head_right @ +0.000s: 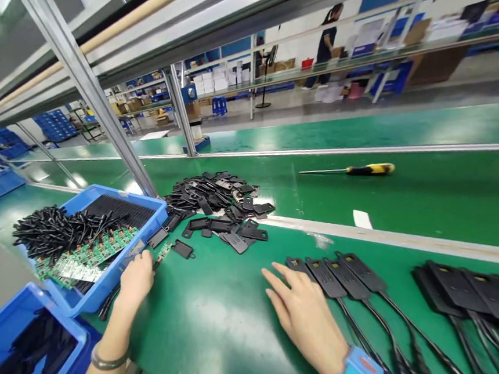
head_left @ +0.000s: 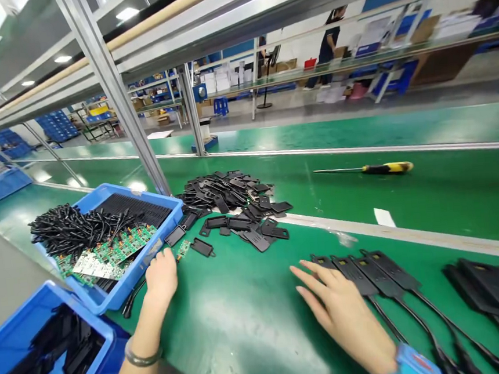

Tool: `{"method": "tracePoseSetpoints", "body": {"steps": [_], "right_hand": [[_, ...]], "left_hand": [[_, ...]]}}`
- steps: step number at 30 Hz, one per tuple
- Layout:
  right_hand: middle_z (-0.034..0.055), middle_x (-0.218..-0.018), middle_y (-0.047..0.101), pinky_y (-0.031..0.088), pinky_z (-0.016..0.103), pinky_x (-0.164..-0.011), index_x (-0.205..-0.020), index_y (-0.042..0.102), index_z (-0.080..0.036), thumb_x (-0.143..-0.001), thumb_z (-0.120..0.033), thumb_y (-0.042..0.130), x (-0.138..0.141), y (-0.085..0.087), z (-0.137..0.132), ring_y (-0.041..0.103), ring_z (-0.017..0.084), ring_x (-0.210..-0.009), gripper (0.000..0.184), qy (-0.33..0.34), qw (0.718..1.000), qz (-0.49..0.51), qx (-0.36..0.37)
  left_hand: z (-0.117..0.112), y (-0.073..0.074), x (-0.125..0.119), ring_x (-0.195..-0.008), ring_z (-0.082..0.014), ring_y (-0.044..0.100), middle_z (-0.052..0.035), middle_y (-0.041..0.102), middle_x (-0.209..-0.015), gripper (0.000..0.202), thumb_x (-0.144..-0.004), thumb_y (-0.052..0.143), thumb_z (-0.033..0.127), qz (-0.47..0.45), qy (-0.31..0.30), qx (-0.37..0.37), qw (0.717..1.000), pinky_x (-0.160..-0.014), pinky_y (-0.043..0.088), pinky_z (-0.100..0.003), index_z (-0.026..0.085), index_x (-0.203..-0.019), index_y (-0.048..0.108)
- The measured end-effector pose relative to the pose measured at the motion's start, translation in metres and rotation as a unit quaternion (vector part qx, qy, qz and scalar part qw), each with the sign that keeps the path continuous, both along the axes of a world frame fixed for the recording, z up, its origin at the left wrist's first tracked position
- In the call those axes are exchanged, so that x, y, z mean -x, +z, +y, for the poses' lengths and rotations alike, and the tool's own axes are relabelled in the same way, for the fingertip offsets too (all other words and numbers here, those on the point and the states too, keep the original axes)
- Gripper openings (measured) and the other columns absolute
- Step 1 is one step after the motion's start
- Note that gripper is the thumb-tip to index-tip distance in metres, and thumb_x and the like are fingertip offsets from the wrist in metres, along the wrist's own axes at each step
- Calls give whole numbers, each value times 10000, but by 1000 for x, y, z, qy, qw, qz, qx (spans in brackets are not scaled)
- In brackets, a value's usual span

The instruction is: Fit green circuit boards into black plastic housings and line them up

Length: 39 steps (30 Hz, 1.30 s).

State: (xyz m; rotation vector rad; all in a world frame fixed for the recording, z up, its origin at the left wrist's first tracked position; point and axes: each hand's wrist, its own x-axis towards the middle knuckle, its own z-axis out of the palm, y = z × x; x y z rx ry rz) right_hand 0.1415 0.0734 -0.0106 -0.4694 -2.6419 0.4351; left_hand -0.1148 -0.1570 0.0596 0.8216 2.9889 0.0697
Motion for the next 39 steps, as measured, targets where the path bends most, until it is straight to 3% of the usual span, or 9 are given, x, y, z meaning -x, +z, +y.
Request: {"method": "tracePoseSetpoints", "body": {"steps": [5,10,13,17,21,23,26,31,39], "right_hand": [[97,-1255,539,371,464,-1002,-1198,601,-237,-939,-416,454,12,11,-30,489,272,-1146,347,107,930,-2,352],[106,-1270,528,375,420,-1015,-1407,304,-253,-837,-572,615,21,11,-48,500,238,-1156,724,130,658,50,740],[92,-1128,600,449,360,-897,-1322,381,-221,-814,-546,668,22,9,-49,566,206,-996,668,66,567,111,813],[37,-878,630,412,218,-587,-1121,534,-178,-803,-448,722,21,12,-40,491,117,-663,458,22,608,156,778],[51,-842,645,343,204,-525,-1026,556,-160,-848,-446,669,18,20,-31,424,97,-587,355,45,652,177,736],[67,-871,654,339,204,-524,-1012,556,-159,-860,-445,653,16,23,-29,424,92,-579,338,50,668,183,719],[44,-832,639,337,201,-502,-1015,560,-168,-855,-446,656,14,23,-26,431,83,-550,334,39,685,194,701],[-32,-623,540,377,209,-482,-1027,580,-164,-833,-465,666,10,20,-17,481,93,-483,369,2,726,187,662],[-32,-656,534,477,227,-467,-957,570,-170,-723,-496,742,13,21,-16,542,118,-507,437,-31,727,171,665]], "left_hand": [[-15,4,-12,-772,-222,648,-64,640,-833,209,-850,441,152,-50,-46,-78,995,-683,471,-310,184,-1055,470],[21,10,-46,-890,-160,638,-67,642,-1082,385,-853,411,119,-236,-298,-222,898,-753,514,-271,234,-1219,452],[45,-2,-27,-1236,-231,470,-135,508,-1339,605,-758,353,-33,-97,-349,-158,919,-1038,377,-437,183,-1318,427],[66,-15,5,-1169,-278,527,-181,603,-1192,616,-728,372,-64,17,-309,-50,950,-1065,293,-536,105,-1314,453],[90,-14,-9,-940,-280,618,-141,648,-1029,463,-781,621,247,-56,-266,-183,945,-872,477,-428,137,-1226,556],[105,-16,-27,-837,-247,635,-103,669,-946,389,-764,655,410,-208,-229,-301,902,-763,512,-358,152,-1054,650],[125,-26,-52,-736,-189,634,-68,684,-875,369,-755,660,475,-462,-130,-431,764,-647,520,-284,150,-930,660],[130,-40,-70,-800,-188,654,-110,684,-961,391,-785,673,414,-680,-67,-471,557,-729,535,-319,136,-1055,623],[122,-47,-80,-916,-196,642,-113,666,-1058,587,-657,799,176,-667,-82,-492,553,-811,507,-303,145,-1198,571]]}}
